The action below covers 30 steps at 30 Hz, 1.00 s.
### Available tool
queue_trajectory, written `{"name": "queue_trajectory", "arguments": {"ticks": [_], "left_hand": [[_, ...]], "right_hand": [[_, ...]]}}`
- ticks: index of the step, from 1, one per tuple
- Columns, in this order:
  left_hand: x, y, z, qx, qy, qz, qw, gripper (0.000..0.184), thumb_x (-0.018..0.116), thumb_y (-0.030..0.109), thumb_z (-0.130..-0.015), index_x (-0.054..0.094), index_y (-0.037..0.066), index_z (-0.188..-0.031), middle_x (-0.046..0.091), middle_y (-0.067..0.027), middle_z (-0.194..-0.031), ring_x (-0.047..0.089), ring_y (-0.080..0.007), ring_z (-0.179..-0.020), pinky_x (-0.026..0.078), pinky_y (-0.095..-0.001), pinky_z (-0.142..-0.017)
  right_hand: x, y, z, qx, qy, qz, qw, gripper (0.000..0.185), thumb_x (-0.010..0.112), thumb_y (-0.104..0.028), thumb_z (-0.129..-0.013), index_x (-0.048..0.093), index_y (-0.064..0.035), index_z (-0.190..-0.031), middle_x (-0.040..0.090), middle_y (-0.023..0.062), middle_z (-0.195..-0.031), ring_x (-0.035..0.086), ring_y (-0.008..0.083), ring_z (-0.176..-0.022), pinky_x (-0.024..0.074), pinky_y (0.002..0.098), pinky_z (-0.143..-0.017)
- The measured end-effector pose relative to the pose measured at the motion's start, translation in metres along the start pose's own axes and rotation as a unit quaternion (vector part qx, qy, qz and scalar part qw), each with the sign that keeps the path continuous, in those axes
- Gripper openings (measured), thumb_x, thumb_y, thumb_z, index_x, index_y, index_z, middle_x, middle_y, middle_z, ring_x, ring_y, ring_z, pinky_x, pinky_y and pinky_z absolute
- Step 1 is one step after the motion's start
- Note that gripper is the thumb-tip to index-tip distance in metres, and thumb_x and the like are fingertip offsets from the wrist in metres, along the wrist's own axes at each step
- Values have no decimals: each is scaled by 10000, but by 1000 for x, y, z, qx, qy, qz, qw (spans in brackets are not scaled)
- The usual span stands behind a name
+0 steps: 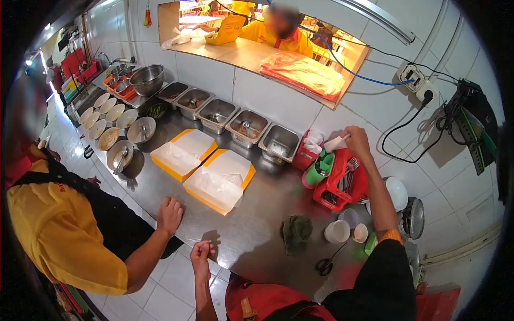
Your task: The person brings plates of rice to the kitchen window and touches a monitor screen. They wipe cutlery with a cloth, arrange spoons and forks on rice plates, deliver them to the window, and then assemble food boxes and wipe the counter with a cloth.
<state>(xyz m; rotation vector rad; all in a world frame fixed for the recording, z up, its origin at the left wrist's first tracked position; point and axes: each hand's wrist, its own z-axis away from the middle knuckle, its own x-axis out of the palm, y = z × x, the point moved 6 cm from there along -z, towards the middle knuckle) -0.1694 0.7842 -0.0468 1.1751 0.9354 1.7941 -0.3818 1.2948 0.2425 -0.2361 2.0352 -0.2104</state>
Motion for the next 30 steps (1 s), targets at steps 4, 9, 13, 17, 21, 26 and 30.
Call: {"name": "queue_trajectory", "arguments": {"ticks": [4,9,13,17,21,26,30], "left_hand": [[-10,-6,10,-6,28,14,999,163,574,176,-892,583,26,-954,605,-47,-802,546,-99,-646,454,-229,-610],[-12,-21,17,-20,39,16,999,167,576,186,-891,579,28,-946,609,-55,-808,550,-102,-643,464,-232,-607],[-11,-24,26,-22,33,2,999,152,577,174,-889,583,38,-956,622,-43,-798,566,-97,-651,466,-223,-599],[-20,-29,34,-30,42,-20,998,162,557,193,-900,582,50,-971,636,-41,-817,573,-90,-667,446,-218,-601],[-31,-29,41,-27,61,-22,998,171,554,202,-899,581,51,-975,639,-44,-832,578,-101,-681,443,-226,-610],[-41,-28,46,-20,66,-28,997,164,542,179,-898,582,54,-997,633,-49,-863,579,-118,-713,446,-234,-629],[-47,-22,52,-12,69,-22,997,140,527,153,-903,590,57,-983,626,-43,-861,575,-116,-718,444,-237,-633]], "right_hand": [[38,16,-10,-18,-68,97,993,139,573,-14,-604,665,-58,-698,631,177,-703,628,338,-674,496,395,-626],[117,54,-8,-35,-220,59,973,125,621,-46,-596,658,-39,-716,630,195,-731,630,341,-693,497,407,-618],[148,65,2,-108,-288,140,941,148,639,-51,-598,660,-45,-744,632,197,-727,633,324,-655,502,391,-598],[155,76,5,-82,-280,134,947,167,606,9,-587,636,-71,-731,648,159,-766,635,320,-709,506,391,-643],[151,88,1,40,-312,69,947,283,614,23,-576,642,-71,-841,649,167,-827,633,322,-765,499,390,-691],[118,58,2,-126,-249,114,953,323,690,-111,-588,643,-63,-904,626,160,-887,595,306,-831,493,387,-723],[130,59,-10,-207,-253,128,937,413,706,-123,-573,616,-49,-969,601,174,-913,576,312,-892,486,400,-778]]}}
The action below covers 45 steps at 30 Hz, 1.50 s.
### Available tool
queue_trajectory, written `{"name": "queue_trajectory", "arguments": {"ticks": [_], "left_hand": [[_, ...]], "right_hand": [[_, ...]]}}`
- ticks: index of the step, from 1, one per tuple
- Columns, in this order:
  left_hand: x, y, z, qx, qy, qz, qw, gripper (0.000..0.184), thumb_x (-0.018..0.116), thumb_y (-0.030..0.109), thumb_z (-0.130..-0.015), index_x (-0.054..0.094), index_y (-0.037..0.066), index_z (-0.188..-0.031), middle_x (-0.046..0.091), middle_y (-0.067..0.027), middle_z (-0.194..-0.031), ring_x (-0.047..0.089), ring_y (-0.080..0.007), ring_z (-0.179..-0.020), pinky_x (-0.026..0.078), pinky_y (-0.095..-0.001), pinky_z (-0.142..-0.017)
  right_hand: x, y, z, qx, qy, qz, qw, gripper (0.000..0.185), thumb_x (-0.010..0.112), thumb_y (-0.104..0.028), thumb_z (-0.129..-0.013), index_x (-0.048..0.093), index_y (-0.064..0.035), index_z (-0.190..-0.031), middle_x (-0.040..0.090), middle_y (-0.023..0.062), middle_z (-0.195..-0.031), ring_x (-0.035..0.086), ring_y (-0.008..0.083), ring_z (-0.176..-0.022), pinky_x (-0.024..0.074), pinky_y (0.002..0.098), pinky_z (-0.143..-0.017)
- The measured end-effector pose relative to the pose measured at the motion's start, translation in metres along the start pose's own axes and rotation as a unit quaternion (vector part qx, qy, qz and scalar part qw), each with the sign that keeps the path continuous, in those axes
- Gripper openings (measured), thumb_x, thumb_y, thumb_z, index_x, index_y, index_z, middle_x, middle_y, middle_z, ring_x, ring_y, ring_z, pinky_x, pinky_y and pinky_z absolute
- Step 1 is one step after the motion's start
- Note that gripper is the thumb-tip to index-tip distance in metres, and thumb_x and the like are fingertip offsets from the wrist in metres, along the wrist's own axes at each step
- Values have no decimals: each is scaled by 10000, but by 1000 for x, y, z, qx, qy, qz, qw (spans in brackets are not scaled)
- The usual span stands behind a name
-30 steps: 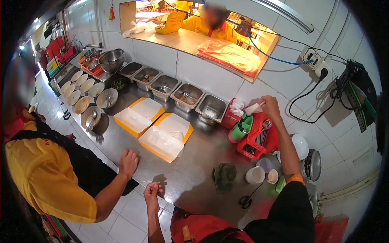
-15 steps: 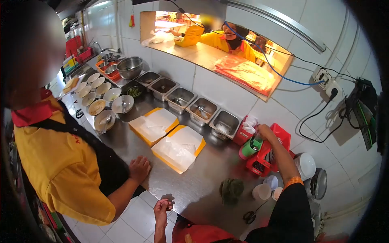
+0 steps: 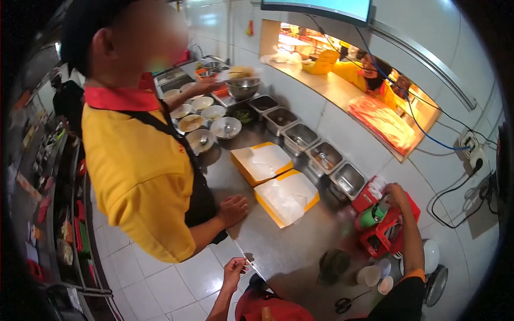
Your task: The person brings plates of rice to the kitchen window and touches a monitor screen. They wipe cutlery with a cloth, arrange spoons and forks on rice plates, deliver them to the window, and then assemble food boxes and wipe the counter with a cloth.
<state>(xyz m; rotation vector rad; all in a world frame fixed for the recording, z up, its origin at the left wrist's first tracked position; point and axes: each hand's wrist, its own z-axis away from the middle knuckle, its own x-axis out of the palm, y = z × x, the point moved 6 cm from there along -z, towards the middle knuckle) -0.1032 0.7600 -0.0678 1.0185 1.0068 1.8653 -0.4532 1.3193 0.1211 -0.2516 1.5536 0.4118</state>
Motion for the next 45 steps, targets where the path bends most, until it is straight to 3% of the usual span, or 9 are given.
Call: {"name": "queue_trajectory", "arguments": {"ticks": [3,9,11,12,16,24,33,37,45], "left_hand": [[-7,-2,2,0,6,5,1000,137,528,156,-903,592,59,-976,625,-46,-861,575,-116,-716,443,-238,-631],[2,1,3,3,-11,-14,1000,148,538,183,-903,590,55,-955,624,-41,-833,572,-106,-689,438,-232,-618],[18,3,-3,-13,-25,-16,999,159,537,192,-907,589,49,-951,621,-39,-818,570,-101,-680,438,-226,-607],[31,13,-2,0,-41,-17,999,170,538,201,-910,586,44,-954,619,-43,-814,570,-99,-668,438,-223,-594],[50,22,-4,27,-78,5,997,184,549,216,-906,581,43,-964,623,-44,-811,571,-100,-655,443,-226,-590],[47,-9,3,-19,-46,21,999,185,558,213,-900,579,38,-951,631,-51,-803,575,-100,-654,459,-227,-591],[92,-1,-13,-33,-129,46,990,151,556,183,-902,575,39,-943,601,-36,-777,538,-89,-641,468,-225,-601],[132,-1,-25,-39,-192,19,981,145,549,182,-908,571,44,-948,590,-39,-775,522,-86,-634,439,-221,-569],[216,-17,-21,31,-351,-154,923,190,585,197,-889,607,16,-942,612,-40,-822,550,-108,-698,443,-238,-627]], "right_hand": [[-56,-45,6,85,112,-73,987,459,709,-146,-589,600,-51,-1024,602,186,-885,585,307,-845,487,392,-753],[-117,-159,-57,-5,37,-210,977,601,618,-202,-784,388,-68,-1323,578,136,-559,581,202,-503,474,351,-523],[-146,-199,-101,-94,179,-141,969,717,609,-267,-792,266,-31,-1375,603,156,-599,600,312,-580,481,401,-609],[-176,-223,-112,-12,91,-203,975,759,618,-301,-783,249,22,-1363,627,176,-664,615,350,-710,479,418,-692],[-210,-261,-137,7,108,-188,976,748,606,-340,-788,272,33,-1344,563,279,-1087,543,404,-1018,436,433,-889],[-162,-304,-47,-41,-56,-311,948,606,603,-322,-811,411,53,-1246,613,240,-967,609,344,-893,475,410,-780],[-104,-307,42,-93,-60,-448,887,456,592,-279,-848,503,1,-1198,633,185,-817,625,241,-750,491,339,-686],[-100,-303,84,-48,-44,-442,895,439,628,-257,-840,517,-10,-1185,629,88,-714,587,139,-605,478,282,-602],[-69,-280,202,94,-26,-488,867,442,616,-261,-852,500,-46,-1221,606,60,-767,550,115,-657,448,278,-610]]}}
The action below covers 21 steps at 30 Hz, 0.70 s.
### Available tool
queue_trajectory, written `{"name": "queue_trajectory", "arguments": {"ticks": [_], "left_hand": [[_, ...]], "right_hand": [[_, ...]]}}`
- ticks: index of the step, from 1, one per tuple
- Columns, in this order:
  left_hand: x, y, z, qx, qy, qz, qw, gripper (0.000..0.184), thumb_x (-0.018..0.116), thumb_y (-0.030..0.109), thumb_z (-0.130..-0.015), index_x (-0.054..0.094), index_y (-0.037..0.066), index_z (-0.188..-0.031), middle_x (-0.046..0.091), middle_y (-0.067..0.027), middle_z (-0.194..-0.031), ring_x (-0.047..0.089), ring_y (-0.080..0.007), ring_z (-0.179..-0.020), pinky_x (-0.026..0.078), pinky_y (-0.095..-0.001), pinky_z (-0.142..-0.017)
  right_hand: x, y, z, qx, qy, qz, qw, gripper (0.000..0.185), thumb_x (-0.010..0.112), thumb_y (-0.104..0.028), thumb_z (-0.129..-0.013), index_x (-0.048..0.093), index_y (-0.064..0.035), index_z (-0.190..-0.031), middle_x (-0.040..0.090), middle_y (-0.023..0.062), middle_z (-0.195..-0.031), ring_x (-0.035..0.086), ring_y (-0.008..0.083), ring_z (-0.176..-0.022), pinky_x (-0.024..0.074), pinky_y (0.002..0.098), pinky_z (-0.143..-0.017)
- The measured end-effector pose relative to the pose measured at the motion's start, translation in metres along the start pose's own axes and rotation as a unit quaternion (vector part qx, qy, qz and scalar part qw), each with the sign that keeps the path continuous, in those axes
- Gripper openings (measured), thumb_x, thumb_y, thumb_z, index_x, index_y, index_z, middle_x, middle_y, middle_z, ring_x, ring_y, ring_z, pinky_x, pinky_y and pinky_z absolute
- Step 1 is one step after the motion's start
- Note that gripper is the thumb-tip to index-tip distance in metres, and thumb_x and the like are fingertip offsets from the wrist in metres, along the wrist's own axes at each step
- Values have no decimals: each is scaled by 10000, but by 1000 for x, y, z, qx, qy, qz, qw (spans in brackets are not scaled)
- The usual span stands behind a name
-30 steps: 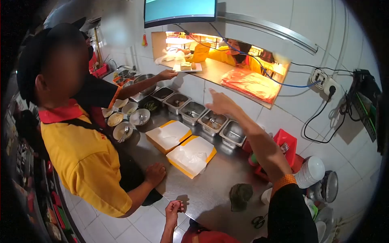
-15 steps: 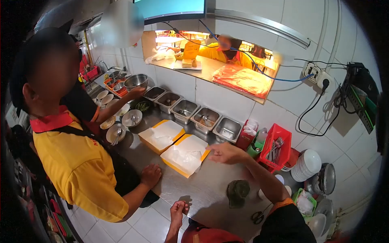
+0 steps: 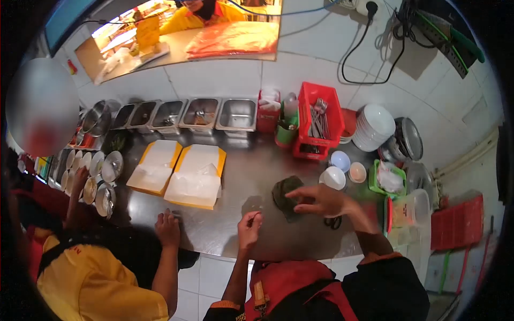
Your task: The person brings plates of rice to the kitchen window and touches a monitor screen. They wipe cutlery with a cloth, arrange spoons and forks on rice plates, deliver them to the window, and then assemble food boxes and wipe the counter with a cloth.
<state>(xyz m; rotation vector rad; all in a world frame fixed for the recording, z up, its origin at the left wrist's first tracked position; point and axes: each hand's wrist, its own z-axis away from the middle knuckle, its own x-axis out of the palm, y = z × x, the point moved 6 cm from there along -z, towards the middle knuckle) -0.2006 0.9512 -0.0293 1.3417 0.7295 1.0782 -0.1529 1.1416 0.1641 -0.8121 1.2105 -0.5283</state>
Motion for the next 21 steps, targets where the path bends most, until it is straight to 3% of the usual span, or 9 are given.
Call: {"name": "queue_trajectory", "arguments": {"ticks": [3,4,6,8,12,14,16,18,21], "left_hand": [[43,-1,-18,11,-82,-183,980,270,638,225,-844,611,-24,-946,624,-91,-900,600,-184,-778,477,-287,-724],[56,-4,-31,58,-71,-236,967,311,647,266,-823,606,-19,-942,629,-124,-889,601,-230,-781,476,-326,-731],[81,-20,-53,122,-47,-288,949,352,657,306,-802,602,-14,-938,634,-157,-877,602,-276,-785,476,-365,-738],[93,-26,-72,158,48,-430,888,408,648,370,-789,600,-8,-934,627,-174,-927,583,-319,-855,453,-406,-765],[93,-50,-96,34,-49,-319,946,409,640,390,-788,603,-4,-889,635,-169,-872,599,-300,-763,457,-396,-685],[89,-50,-84,24,-132,-217,967,345,605,341,-826,614,-1,-873,640,-159,-797,603,-288,-664,459,-383,-616],[62,-31,-68,22,-90,-191,977,294,596,292,-840,616,0,-865,638,-137,-754,594,-246,-623,456,-355,-586],[29,-17,-32,9,-47,-171,984,244,588,243,-854,618,1,-857,636,-114,-712,586,-205,-582,453,-326,-556],[-21,18,10,116,55,-146,981,148,584,147,-864,616,2,-861,618,-72,-688,547,-116,-592,438,-271,-553]], "right_hand": [[15,32,37,134,15,-85,987,424,611,-263,-849,517,-55,-1207,623,91,-782,580,167,-688,460,331,-642],[21,41,49,188,22,-121,974,416,608,-264,-848,526,-59,-1200,631,106,-789,595,192,-703,467,358,-659],[38,75,61,144,120,-66,980,423,619,-265,-841,530,-49,-1193,624,133,-759,601,188,-697,478,342,-664],[51,92,61,246,77,-28,966,448,630,-276,-825,523,-61,-1204,622,168,-891,606,231,-815,471,348,-771],[78,128,26,193,173,87,962,485,642,-274,-801,514,-77,-1225,513,199,-1179,507,318,-1057,404,423,-904],[90,123,7,178,319,219,905,569,646,-270,-780,458,-94,-1287,315,199,-1365,325,406,-1206,296,512,-982],[119,160,-14,187,367,268,871,636,629,-267,-782,384,-78,-1338,234,205,-1408,251,447,-1238,253,553,-994],[123,159,-38,123,332,330,875,594,576,-257,-814,379,-38,-1330,283,189,-1399,296,407,-1249,234,463,-1048],[94,173,-104,34,362,233,902,470,523,-129,-825,444,-30,-1277,311,176,-1397,308,351,-1269,231,434,-1062]]}}
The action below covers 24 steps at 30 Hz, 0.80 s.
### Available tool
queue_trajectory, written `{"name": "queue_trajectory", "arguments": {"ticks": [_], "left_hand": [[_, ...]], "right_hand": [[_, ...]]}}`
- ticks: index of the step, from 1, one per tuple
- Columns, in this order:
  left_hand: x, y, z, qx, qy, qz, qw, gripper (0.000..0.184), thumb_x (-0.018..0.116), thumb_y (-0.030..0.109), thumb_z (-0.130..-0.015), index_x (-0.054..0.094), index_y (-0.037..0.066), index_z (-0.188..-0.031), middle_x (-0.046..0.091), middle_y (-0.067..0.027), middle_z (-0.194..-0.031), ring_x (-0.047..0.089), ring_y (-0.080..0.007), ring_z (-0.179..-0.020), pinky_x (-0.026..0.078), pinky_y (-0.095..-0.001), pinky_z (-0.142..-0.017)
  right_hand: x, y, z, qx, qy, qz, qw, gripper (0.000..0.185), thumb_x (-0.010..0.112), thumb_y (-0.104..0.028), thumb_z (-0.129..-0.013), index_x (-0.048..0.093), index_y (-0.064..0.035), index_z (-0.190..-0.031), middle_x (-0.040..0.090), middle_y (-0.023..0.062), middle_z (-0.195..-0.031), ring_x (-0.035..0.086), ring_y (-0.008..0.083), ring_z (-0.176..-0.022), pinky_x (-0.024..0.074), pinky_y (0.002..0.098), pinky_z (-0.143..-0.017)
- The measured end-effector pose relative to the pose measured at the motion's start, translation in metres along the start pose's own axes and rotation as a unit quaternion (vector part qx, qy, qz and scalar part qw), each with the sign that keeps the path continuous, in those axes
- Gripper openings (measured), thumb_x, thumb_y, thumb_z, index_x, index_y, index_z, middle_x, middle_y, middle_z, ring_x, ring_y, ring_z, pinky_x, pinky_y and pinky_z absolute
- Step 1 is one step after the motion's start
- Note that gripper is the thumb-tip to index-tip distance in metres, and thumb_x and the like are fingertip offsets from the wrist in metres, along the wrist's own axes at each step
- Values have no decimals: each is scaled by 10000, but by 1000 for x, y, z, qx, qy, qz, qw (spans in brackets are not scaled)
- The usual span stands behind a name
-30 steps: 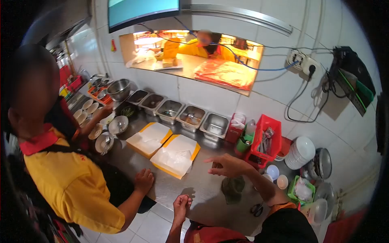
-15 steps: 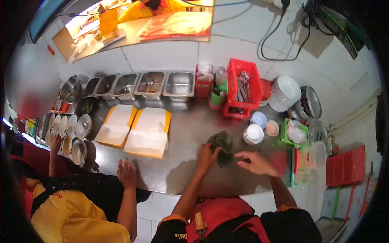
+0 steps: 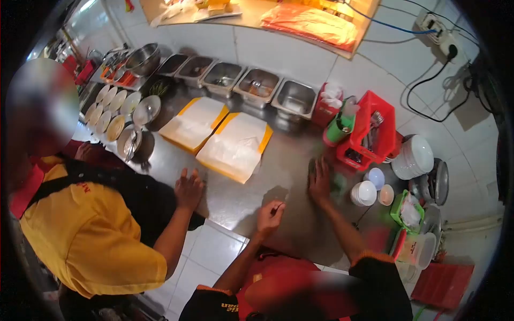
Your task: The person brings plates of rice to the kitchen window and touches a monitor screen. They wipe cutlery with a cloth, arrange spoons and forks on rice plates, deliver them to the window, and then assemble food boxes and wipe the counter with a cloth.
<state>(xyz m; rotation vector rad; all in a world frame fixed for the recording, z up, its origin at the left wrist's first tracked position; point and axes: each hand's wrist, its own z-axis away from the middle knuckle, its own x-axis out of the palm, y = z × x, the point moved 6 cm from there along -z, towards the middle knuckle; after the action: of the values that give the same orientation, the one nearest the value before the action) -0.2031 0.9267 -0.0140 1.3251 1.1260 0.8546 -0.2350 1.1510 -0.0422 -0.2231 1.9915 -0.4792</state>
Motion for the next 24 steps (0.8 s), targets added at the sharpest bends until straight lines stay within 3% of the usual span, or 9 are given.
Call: {"name": "queue_trajectory", "arguments": {"ticks": [4,7,9,11,14,16,19,22,24], "left_hand": [[-42,-36,60,-107,90,5,990,115,591,114,-864,615,2,-856,595,-24,-683,496,-53,-612,420,-226,-561],[-68,-49,96,-145,140,-12,980,126,576,122,-874,616,3,-859,595,-16,-693,501,-54,-618,423,-220,-570],[-88,-56,124,-166,162,-31,972,132,568,128,-879,616,6,-862,594,-12,-696,506,-56,-621,426,-218,-574],[-106,-67,155,-203,225,10,953,150,554,145,-890,614,10,-866,581,-5,-688,498,-62,-603,415,-217,-561],[-120,-57,174,-207,277,-9,938,147,538,129,-891,605,1,-862,551,2,-670,462,-54,-577,378,-212,-530],[-122,-55,167,-190,291,-38,937,145,538,122,-889,603,-4,-859,550,0,-673,464,-55,-582,381,-216,-533],[-113,-23,123,-106,283,-46,952,165,517,131,-910,574,-17,-864,533,-12,-717,454,-61,-584,378,-207,-535],[-102,-3,89,-107,181,32,977,144,527,133,-902,554,-7,-880,566,-51,-820,504,-79,-710,416,-225,-629],[-79,0,79,-141,102,108,979,155,547,148,-887,555,0,-931,579,-61,-842,533,-116,-772,429,-252,-696]], "right_hand": [[82,-29,-43,-42,-49,-197,978,368,468,-62,-799,555,-21,-1154,481,160,-1286,428,312,-1208,341,412,-1005],[50,-120,-3,-159,-92,-217,959,422,455,64,-726,565,-36,-1121,574,141,-1159,524,296,-1104,402,371,-954],[53,-90,-21,-198,-86,-246,945,424,450,75,-725,572,-37,-1116,597,136,-1110,545,310,-1057,409,359,-943],[57,-34,-65,17,-82,-217,973,401,449,57,-742,576,-43,-1110,601,152,-1086,559,327,-1020,418,371,-928],[53,-37,-69,20,-48,-214,975,331,439,0,-768,607,-45,-1050,603,173,-1054,567,301,-982,443,375,-853],[43,-110,21,-215,-34,-263,940,274,423,-44,-819,585,-12,-1036,595,168,-1035,567,330,-949,441,393,-849],[28,-195,132,-189,-423,-404,789,308,564,29,-713,598,-57,-1007,592,161,-1019,579,298,-948,440,371,-848],[0,-194,140,-93,-406,-513,750,237,557,-19,-774,587,-55,-1007,596,146,-973,585,271,-925,434,355,-855],[-32,-166,96,199,-345,-529,749,212,533,-71,-836,566,-55,-1045,582,124,-994,557,233,-975,415,339,-877]]}}
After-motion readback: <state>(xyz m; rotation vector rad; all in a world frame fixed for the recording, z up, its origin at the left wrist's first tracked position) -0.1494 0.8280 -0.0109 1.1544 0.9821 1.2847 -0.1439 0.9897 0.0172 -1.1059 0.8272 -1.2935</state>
